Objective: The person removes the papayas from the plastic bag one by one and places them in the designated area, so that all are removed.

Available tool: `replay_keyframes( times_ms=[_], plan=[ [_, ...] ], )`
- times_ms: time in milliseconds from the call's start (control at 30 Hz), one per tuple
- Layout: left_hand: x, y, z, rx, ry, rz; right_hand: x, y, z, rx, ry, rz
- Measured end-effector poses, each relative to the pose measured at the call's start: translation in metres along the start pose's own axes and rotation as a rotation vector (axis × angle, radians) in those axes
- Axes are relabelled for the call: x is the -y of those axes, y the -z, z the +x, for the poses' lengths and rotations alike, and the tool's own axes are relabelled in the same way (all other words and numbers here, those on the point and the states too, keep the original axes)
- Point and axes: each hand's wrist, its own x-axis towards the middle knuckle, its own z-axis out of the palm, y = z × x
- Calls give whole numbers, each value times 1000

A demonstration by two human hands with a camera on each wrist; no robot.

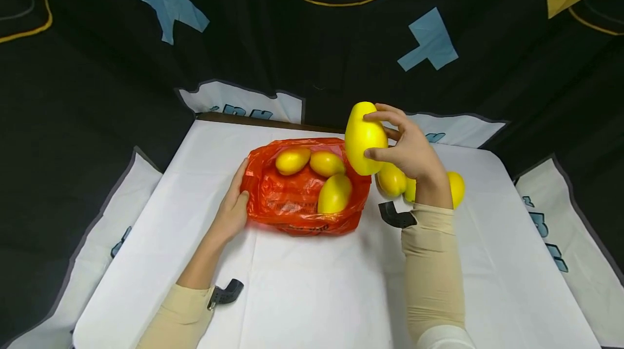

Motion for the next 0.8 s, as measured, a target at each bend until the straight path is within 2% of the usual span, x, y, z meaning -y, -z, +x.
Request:
replay_keyframes(
  times_ms=[200, 433, 633, 800],
  plan=[
    [0, 1, 0, -2, 7, 6, 11, 10, -14, -20, -6, -8],
    [3, 0, -2, 4, 8, -2, -20, 29, -14, -60, -44, 0],
    [5, 0, 0, 10, -4, -1, -30, 43, -24, -96, -76, 10],
    [22, 0, 7, -5, 1, 1, -34, 53, -30, -129, -77, 27]
  ],
)
